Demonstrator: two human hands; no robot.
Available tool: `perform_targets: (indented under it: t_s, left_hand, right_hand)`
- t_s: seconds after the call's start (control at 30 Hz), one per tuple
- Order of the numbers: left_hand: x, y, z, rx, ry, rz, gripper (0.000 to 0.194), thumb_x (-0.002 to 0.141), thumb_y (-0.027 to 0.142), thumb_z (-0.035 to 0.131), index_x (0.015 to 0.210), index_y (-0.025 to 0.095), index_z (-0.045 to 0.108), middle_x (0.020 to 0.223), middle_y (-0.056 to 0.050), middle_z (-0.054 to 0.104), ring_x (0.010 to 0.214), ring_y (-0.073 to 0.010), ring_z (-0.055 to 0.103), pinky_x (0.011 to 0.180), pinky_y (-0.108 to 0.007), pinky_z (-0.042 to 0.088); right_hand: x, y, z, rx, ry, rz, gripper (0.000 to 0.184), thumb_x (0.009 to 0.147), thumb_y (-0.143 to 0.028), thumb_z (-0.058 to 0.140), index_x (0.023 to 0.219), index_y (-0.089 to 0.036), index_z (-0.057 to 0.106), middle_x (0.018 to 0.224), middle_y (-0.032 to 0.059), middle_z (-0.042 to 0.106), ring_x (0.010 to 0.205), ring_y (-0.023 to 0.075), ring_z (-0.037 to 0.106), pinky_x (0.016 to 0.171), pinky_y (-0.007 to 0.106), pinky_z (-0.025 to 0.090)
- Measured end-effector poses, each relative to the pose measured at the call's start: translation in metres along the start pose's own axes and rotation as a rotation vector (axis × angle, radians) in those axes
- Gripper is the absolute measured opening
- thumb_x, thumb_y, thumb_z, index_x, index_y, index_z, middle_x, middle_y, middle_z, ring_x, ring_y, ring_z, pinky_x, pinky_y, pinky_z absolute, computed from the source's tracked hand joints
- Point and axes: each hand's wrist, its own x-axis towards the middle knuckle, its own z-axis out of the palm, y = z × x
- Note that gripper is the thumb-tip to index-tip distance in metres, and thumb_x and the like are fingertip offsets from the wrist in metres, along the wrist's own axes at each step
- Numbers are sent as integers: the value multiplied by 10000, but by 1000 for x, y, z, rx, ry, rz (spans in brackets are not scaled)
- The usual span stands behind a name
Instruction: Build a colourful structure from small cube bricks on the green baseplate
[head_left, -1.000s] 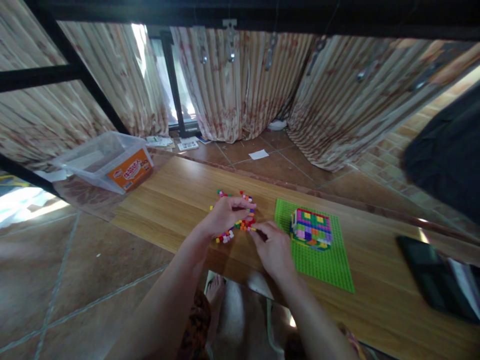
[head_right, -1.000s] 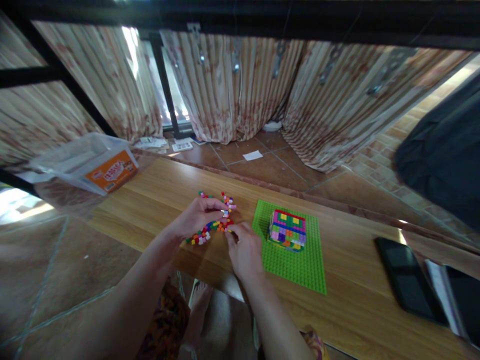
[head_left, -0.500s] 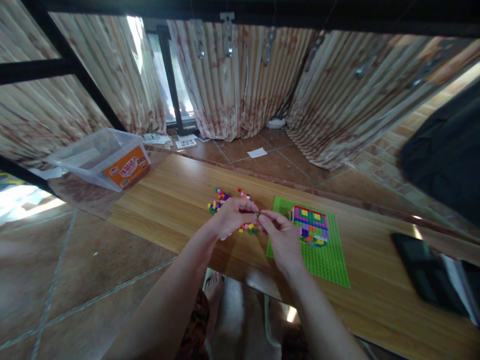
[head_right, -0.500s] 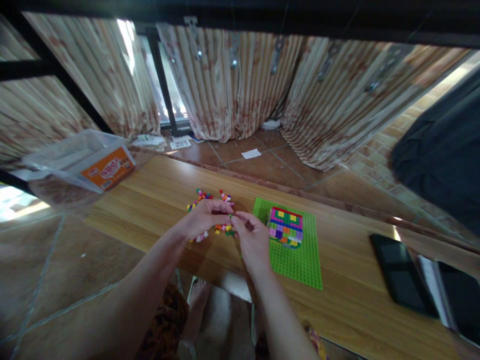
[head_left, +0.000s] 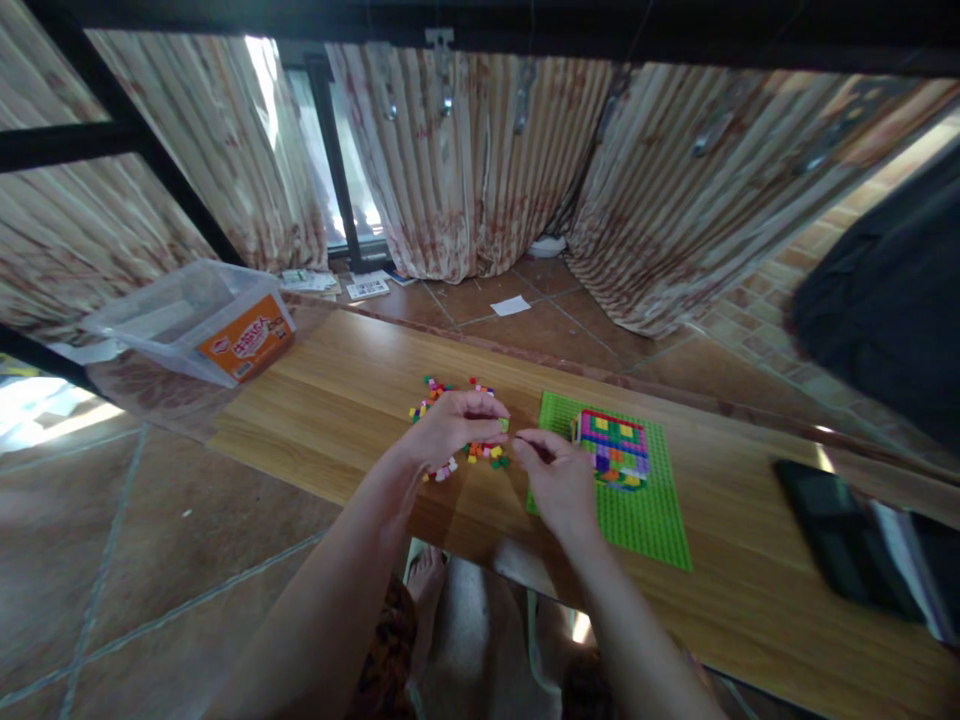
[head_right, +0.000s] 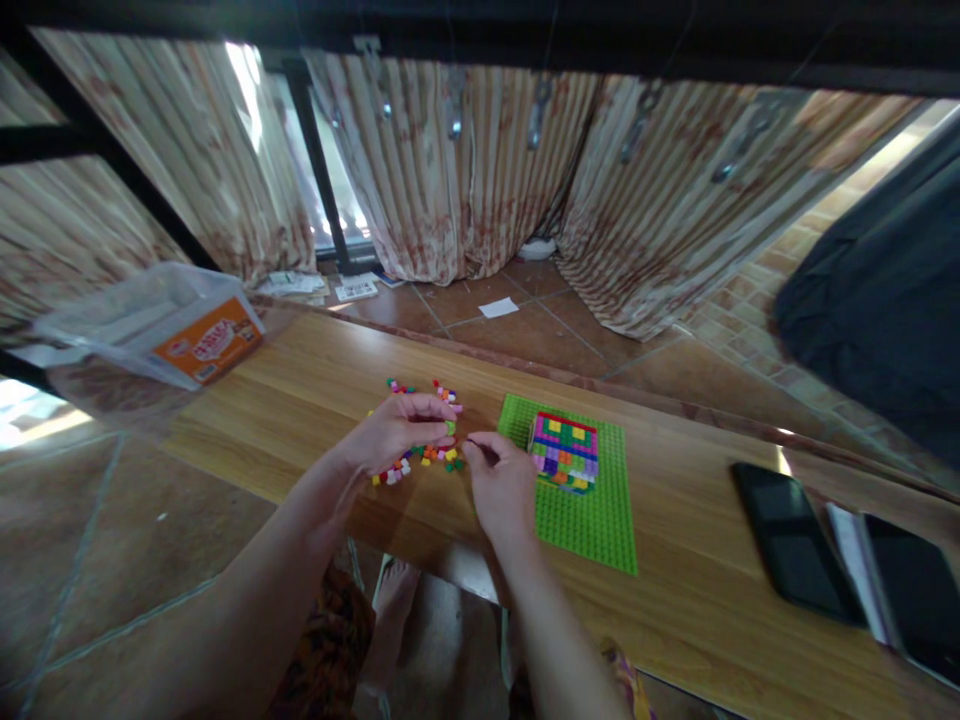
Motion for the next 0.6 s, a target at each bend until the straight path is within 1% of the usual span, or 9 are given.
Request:
perform_targets:
  t_s: [0.07,0.1,0.17,0.23,0.3,0.4,0.5,0.6]
  left_hand:
    - [0,-2,-3,1,29,4,328,634,240,809,915,122,687,824,-29,679,741,-116,655,766,-274,514]
    - [0,-2,-3,18,34,4,339,648,241,800,947,125,690,852,-37,683,759,-125,661,775,-282,515]
    - [0,-3,-3,63,38,15,328,666,246,785,957,121,698,881,-51,689,782,-140,666,770,-282,515]
    - [1,-3,-2,97,50,28,311,667,252,781,936,117,701,880,-54,692,787,-148,666,757,-278,515]
    - [2,-1,1,97,65,24,310,660,252,781,924,117,691,852,-44,690,774,-147,669,745,-271,515]
    - [2,3,8,85,79,7,292,662,248,772,905,123,670,798,-21,683,746,-138,668,714,-251,510]
    - [2,5,20,138,25,37,230,675,243,756,855,122,678,767,-14,680,720,-121,646,697,-236,497]
    - [4,3,34,133,-35,104,204,661,242,764,811,121,698,756,-14,691,693,-110,624,701,-234,492]
  right_hand:
    - [-2,1,1,-224,-48,-105,153,793,-270,591,828,-202,724,827,57,706,754,190,625,752,341,473]
    - [-2,1,2,-287,-80,-140,166,804,-236,568,846,-206,726,854,60,707,774,191,630,769,338,471]
    - [-4,0,3,-342,-132,-171,204,814,-189,538,895,-210,724,887,60,710,791,187,637,781,327,472]
    - [-5,-2,4,-345,-140,-176,227,827,-185,525,946,-211,717,910,59,715,798,186,642,783,322,477]
    - [-7,-6,3,-298,-120,-180,232,856,-221,508,974,-208,708,910,57,719,788,185,646,772,321,483]
    - [-8,-11,-2,-143,-30,-174,253,886,-311,499,1010,-199,689,931,62,722,808,185,655,764,316,496]
    - [-9,-15,-10,19,22,-129,274,859,-375,549,1018,-194,680,931,66,724,829,188,663,757,315,512]
    - [-9,-15,-21,118,43,-86,243,816,-383,605,947,-202,700,865,48,723,776,179,656,719,315,521]
